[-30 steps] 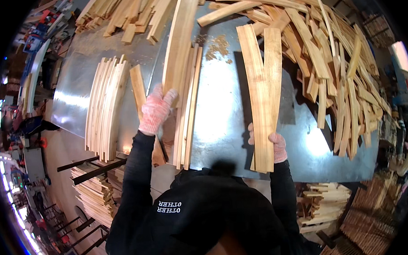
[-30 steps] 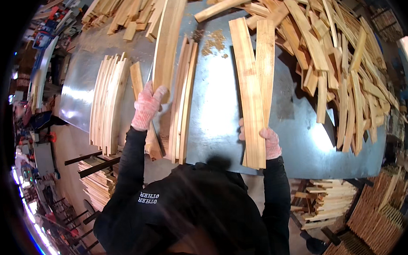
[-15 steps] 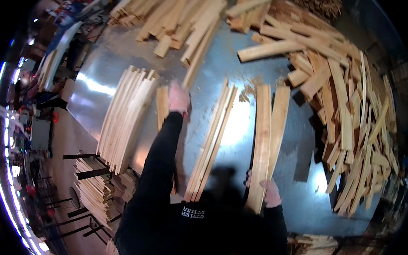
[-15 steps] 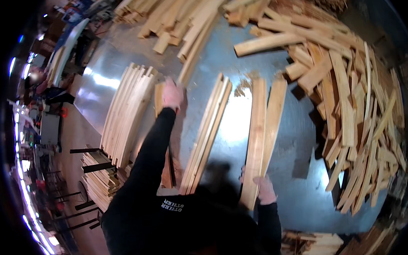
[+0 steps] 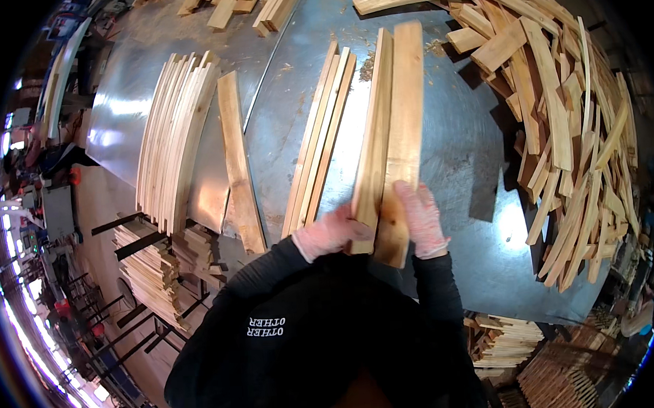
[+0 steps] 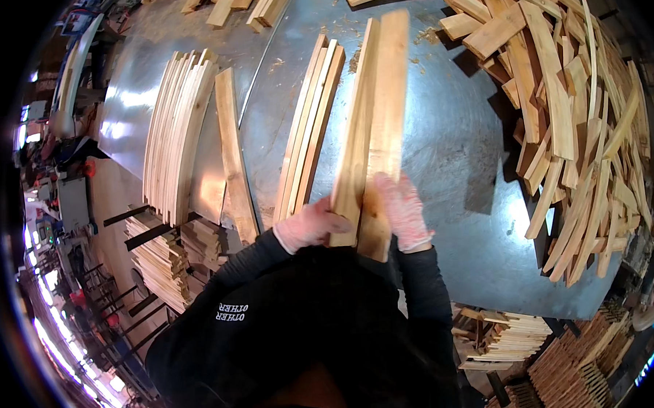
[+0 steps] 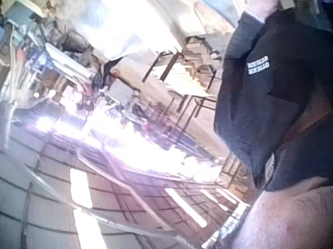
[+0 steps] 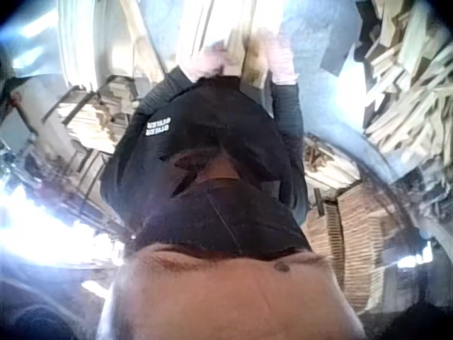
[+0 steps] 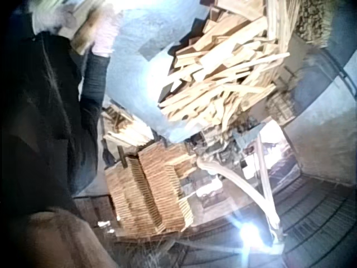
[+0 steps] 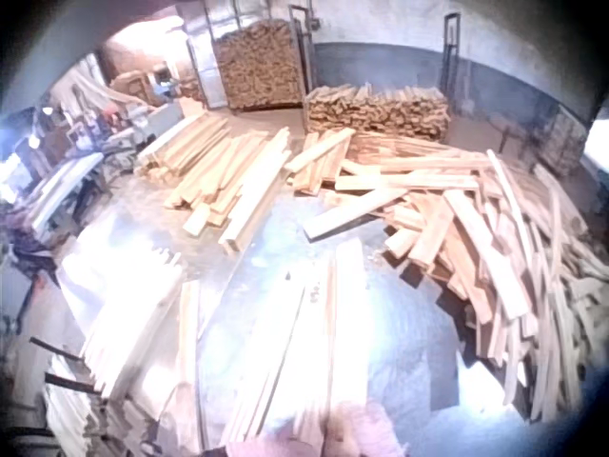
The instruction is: The person repeatedly picks up wooden planks from a large pile on a metal table, aligns them, and stacks them into a neat pile. The person wears pink gloves and handles the planks by hand throughout the process.
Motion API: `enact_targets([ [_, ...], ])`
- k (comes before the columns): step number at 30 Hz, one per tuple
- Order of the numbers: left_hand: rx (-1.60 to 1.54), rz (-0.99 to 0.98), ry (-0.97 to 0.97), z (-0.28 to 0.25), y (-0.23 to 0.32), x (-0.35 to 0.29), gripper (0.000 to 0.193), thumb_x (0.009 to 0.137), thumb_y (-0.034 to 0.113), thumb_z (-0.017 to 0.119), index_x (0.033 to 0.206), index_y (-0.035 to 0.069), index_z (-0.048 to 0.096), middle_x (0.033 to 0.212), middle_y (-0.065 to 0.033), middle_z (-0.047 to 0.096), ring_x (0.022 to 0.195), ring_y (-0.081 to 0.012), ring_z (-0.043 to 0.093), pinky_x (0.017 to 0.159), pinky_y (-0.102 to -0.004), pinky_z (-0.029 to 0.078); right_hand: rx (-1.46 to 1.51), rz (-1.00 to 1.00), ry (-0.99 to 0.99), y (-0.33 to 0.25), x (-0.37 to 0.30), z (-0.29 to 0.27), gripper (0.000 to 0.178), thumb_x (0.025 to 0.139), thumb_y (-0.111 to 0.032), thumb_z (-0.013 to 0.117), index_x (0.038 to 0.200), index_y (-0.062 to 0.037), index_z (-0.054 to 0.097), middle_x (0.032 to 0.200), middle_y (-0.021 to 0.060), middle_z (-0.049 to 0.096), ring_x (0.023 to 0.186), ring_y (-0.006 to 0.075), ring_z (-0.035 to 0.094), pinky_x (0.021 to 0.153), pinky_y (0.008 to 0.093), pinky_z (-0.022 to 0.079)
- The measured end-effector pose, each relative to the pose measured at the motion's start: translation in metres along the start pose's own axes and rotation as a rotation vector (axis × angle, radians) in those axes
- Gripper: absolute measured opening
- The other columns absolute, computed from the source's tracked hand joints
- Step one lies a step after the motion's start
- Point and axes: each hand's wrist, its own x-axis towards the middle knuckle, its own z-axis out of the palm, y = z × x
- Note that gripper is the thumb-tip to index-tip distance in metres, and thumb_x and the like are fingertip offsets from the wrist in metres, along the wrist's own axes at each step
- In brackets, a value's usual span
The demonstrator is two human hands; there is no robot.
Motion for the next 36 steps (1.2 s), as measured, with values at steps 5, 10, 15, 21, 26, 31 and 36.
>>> enact_targets([
  [5, -0.365, 0.052, -0.046, -0.027, -0.006, -0.051, 0.059, 0.086, 0.002, 0.055, 0.144, 0.000, 0.042, 0.122, -0.0223, 0.063, 0.101, -0.0351, 0.068, 0.084, -0.0486, 0.061, 0.569, 0.256, 0.163, 0.048, -0.018, -0.001, 0.049, 0.097, -0.036, 0.061, 0.127, 0.0032, 0.059, 0.112, 0.0137, 0.069, 0.102, 0.0257, 0.066, 0.086, 0.0352, 0.055],
  [10, 0.020, 0.200, 0.343, -0.050, -0.020, -0.080, 0.054, 0.091, 0.019, 0.064, 0.138, -0.003, 0.050, 0.111, -0.0166, 0.069, 0.095, -0.0259, 0.070, 0.079, -0.0394, 0.061, 0.043, 0.454, 0.173, 0.009, -0.053, -0.003, 0.083, 0.092, -0.056, 0.060, 0.144, 0.0071, 0.044, 0.138, 0.0282, 0.055, 0.131, 0.0405, 0.051, 0.110, 0.0415, 0.039],
  [15, 0.634, -0.109, 0.828, -0.076, 0.058, -0.074, 0.042, 0.092, 0.032, 0.065, 0.121, 0.002, 0.061, 0.094, -0.0159, 0.069, 0.094, -0.0203, 0.068, 0.081, -0.0364, 0.056, 0.073, 0.393, 0.171, 0.033, -0.054, 0.031, 0.076, 0.093, -0.053, 0.059, 0.140, 0.0056, 0.048, 0.133, 0.0293, 0.058, 0.125, 0.0431, 0.054, 0.105, 0.0425, 0.042],
  [21, 1.123, 0.099, 1.188, -0.199, 0.079, 0.023, 0.039, 0.088, 0.027, 0.061, 0.117, 0.001, 0.060, 0.100, -0.0259, 0.069, 0.101, -0.0431, 0.066, 0.090, -0.0501, 0.051, 0.033, 0.277, 0.189, 0.041, -0.045, 0.058, 0.055, 0.094, -0.044, 0.065, 0.128, -0.0010, 0.059, 0.111, 0.0196, 0.070, 0.103, 0.0349, 0.066, 0.089, 0.0409, 0.050],
  [26, 0.632, 0.546, 1.568, -0.241, 0.136, 0.094, 0.067, 0.085, 0.041, 0.065, 0.138, 0.003, 0.049, 0.128, -0.0287, 0.061, 0.120, -0.0436, 0.058, 0.100, -0.0456, 0.046, 0.030, 0.274, 0.033, -0.009, -0.030, 0.054, 0.046, 0.093, -0.039, 0.065, 0.124, -0.0061, 0.060, 0.105, 0.0172, 0.071, 0.094, 0.0370, 0.069, 0.083, 0.0437, 0.052],
  [31, 0.749, 0.162, 1.040, -0.110, 0.080, 0.039, 0.099, 0.080, 0.050, 0.072, 0.151, -0.003, 0.029, 0.143, -0.0329, 0.046, 0.130, -0.0439, 0.051, 0.109, -0.0441, 0.040, -0.176, 0.040, -0.073, -0.045, 0.001, 0.071, 0.051, 0.096, -0.046, 0.058, 0.132, -0.0117, 0.052, 0.104, 0.0160, 0.071, 0.092, 0.0383, 0.069, 0.078, 0.0486, 0.054],
  [36, 1.047, -0.068, 1.011, -0.074, -0.026, 0.026, 0.116, 0.072, 0.051, 0.077, 0.157, 0.000, 0.015, 0.145, -0.0304, 0.044, 0.130, -0.0446, 0.050, 0.109, -0.0457, 0.041, -0.501, -0.170, -0.416, -0.023, 0.022, 0.126, 0.064, 0.095, -0.050, 0.057, 0.136, -0.0017, 0.049, 0.101, 0.0189, 0.070, 0.092, 0.0389, 0.068, 0.078, 0.0483, 0.056],
])
